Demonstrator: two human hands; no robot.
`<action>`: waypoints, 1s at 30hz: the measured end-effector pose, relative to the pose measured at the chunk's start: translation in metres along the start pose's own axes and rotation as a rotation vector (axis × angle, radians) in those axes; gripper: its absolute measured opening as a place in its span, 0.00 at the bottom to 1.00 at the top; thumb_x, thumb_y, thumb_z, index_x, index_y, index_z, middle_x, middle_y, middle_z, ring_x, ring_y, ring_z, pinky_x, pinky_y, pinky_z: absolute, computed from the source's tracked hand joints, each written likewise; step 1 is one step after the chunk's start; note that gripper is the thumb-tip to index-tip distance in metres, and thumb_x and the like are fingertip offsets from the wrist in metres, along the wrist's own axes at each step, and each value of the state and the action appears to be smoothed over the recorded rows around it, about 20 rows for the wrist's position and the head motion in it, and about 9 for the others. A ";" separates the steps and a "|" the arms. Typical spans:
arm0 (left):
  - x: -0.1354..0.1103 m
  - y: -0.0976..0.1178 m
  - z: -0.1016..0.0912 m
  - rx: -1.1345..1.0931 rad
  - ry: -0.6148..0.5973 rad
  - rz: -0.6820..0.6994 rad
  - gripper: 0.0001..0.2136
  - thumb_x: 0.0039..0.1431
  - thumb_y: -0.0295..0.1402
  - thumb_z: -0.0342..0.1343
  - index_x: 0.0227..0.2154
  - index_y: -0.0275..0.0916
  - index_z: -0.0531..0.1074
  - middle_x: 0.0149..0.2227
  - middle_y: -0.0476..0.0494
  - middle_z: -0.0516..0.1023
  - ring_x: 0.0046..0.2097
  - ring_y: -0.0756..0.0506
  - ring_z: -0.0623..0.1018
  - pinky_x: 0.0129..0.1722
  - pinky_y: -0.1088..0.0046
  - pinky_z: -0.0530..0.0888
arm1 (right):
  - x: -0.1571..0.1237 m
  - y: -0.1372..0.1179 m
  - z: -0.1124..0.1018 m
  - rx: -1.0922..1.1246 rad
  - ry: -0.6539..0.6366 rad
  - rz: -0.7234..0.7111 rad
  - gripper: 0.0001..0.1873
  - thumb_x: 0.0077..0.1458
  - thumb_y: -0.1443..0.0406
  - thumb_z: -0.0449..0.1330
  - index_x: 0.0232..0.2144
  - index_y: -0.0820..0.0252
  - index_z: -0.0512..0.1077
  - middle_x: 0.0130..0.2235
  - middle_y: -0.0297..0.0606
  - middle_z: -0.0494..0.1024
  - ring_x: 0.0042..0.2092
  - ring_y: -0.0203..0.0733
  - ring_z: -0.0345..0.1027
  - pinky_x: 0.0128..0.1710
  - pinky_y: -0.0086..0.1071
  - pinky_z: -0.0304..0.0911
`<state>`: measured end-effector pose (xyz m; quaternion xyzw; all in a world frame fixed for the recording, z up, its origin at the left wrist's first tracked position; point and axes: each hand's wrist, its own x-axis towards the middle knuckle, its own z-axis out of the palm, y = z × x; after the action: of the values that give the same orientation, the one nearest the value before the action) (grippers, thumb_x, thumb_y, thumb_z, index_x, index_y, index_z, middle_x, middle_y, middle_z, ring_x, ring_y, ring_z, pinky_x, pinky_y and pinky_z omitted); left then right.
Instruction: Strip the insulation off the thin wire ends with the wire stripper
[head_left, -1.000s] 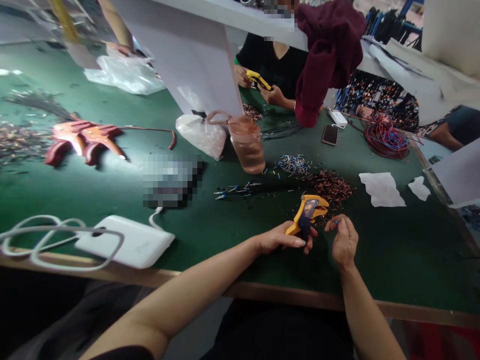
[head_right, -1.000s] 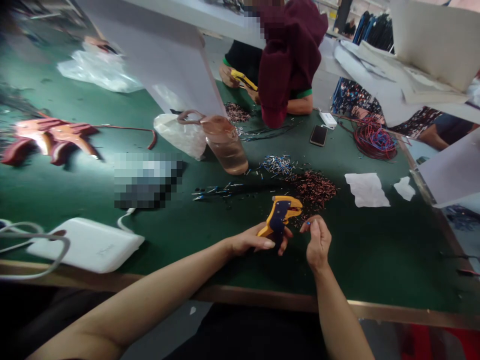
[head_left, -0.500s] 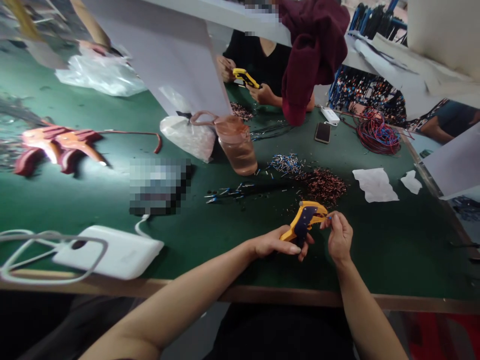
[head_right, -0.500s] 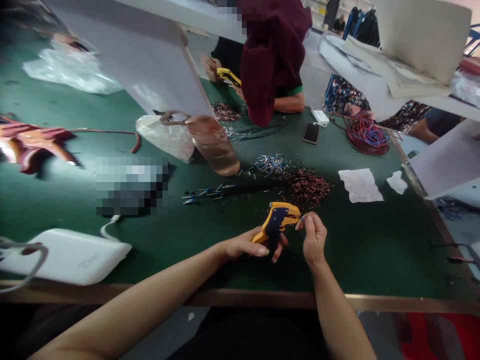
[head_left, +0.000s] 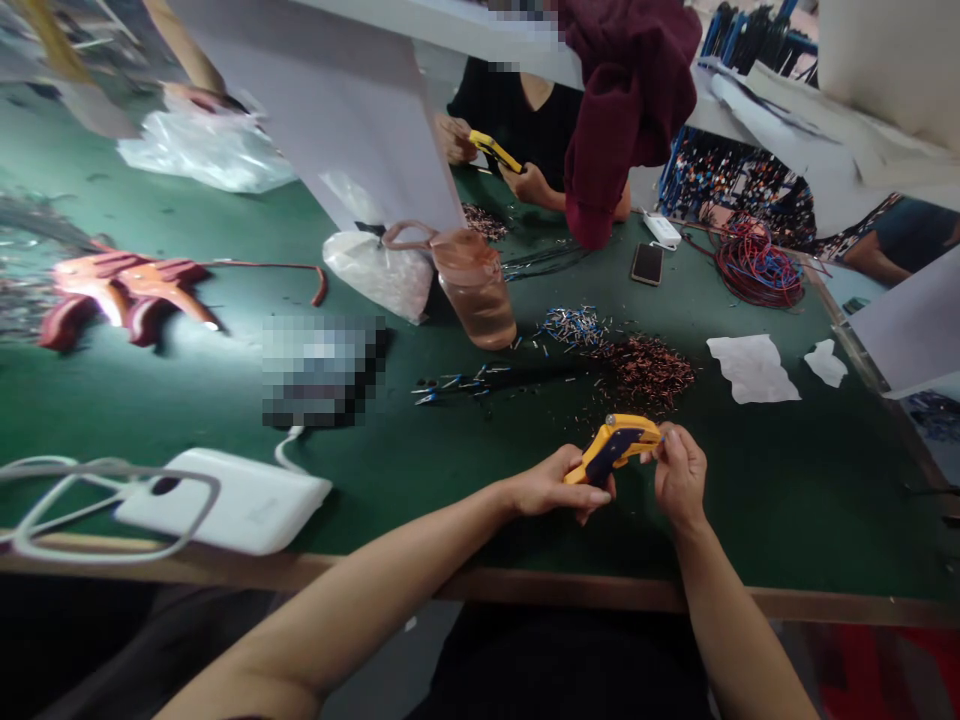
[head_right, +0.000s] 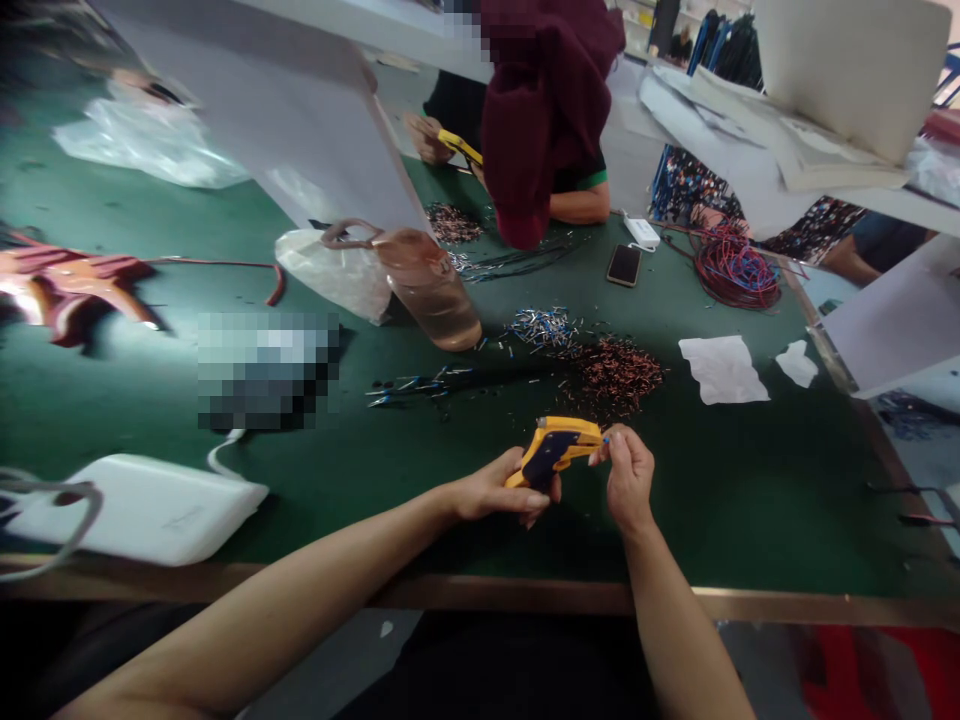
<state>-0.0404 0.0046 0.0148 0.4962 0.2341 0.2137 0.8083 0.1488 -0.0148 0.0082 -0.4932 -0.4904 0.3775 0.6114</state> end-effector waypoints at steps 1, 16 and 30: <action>0.001 -0.001 0.002 -0.007 0.043 0.010 0.20 0.44 0.47 0.68 0.26 0.32 0.72 0.16 0.53 0.68 0.18 0.54 0.66 0.20 0.77 0.66 | 0.000 0.000 0.001 0.058 0.008 0.028 0.21 0.63 0.53 0.54 0.21 0.57 0.64 0.21 0.29 0.64 0.24 0.35 0.61 0.28 0.30 0.60; 0.010 -0.012 -0.012 -0.226 0.087 0.203 0.24 0.44 0.40 0.69 0.43 0.33 0.74 0.32 0.44 0.77 0.34 0.46 0.77 0.39 0.68 0.71 | 0.000 0.000 -0.002 -0.107 0.012 -0.095 0.20 0.63 0.57 0.55 0.21 0.58 0.65 0.21 0.30 0.67 0.25 0.35 0.62 0.29 0.30 0.58; 0.003 -0.005 -0.001 -0.069 0.094 0.068 0.27 0.43 0.40 0.71 0.45 0.33 0.71 0.35 0.46 0.74 0.36 0.48 0.72 0.37 0.71 0.67 | -0.006 -0.014 0.003 -0.534 0.023 -0.471 0.16 0.61 0.69 0.54 0.21 0.58 0.64 0.22 0.29 0.67 0.23 0.33 0.61 0.25 0.28 0.57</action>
<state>-0.0381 0.0043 0.0097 0.4650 0.2471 0.2721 0.8054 0.1441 -0.0228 0.0207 -0.5131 -0.6652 0.0790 0.5366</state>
